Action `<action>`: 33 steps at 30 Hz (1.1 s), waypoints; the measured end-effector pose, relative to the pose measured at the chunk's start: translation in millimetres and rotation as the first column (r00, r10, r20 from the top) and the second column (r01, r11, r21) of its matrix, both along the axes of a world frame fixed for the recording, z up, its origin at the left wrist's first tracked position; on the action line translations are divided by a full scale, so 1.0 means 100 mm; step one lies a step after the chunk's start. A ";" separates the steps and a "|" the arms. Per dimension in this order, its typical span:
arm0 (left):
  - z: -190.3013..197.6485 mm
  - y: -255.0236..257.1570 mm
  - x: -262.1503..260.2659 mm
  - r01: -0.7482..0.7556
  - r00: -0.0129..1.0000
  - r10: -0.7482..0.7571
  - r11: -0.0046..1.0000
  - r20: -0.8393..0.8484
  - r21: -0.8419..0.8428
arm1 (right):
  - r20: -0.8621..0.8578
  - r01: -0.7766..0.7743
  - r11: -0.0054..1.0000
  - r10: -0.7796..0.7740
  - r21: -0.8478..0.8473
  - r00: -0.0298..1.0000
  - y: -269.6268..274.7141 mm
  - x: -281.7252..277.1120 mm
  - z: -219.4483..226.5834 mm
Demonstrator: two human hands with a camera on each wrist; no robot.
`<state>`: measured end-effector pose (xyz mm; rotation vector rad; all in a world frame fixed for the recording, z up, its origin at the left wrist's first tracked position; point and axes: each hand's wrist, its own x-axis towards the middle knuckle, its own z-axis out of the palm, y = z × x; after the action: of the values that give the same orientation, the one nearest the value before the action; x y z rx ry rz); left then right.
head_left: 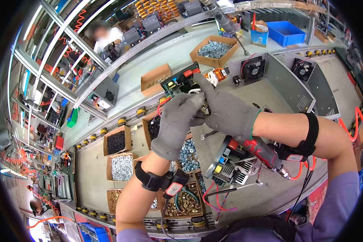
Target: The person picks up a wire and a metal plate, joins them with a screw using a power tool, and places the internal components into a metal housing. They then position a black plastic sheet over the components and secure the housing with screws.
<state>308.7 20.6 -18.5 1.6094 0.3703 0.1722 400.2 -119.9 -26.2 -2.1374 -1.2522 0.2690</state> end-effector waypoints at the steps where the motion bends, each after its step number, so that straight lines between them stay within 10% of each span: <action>1: 0.02 -0.02 0.00 0.000 1.000 0.000 1.000 0.000 0.001 | 0.000 0.000 1.000 0.000 0.001 1.000 -0.01 0.01 0.00; 7: -0.13 0.05 0.01 -0.087 0.973 -0.054 0.814 0.223 0.574 | -0.029 -0.142 0.972 0.150 0.187 0.988 -0.03 -0.02 -0.03; 11: -0.13 0.08 0.02 -0.054 0.984 -0.029 0.889 0.173 0.456 | -0.002 -0.066 0.987 0.067 0.148 0.998 0.10 -0.01 -0.15; 13: -0.08 0.01 0.04 -0.093 0.990 -0.012 0.698 0.141 0.710 | 0.078 -0.049 0.999 0.049 0.004 0.996 0.06 -0.02 -0.09; 19: -0.14 -0.20 0.10 -0.272 0.961 0.166 0.687 0.220 0.673 | 0.028 -0.136 0.990 0.137 -0.028 0.990 0.00 -0.02 -0.01; 27: -0.22 -0.22 0.06 -0.233 0.935 0.006 0.764 0.353 0.602 | 0.172 -0.170 0.982 0.182 -0.084 0.968 -0.01 -0.08 -0.10; 33: -0.32 -0.10 0.06 -0.275 0.932 0.011 0.669 0.361 0.690 | 0.382 -0.038 0.967 -0.063 0.251 0.922 -0.03 -0.13 -0.33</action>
<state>314.3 10.1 -50.3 2.3042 0.1622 0.7976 387.2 -122.9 -59.7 -2.0292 -1.4023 -0.3252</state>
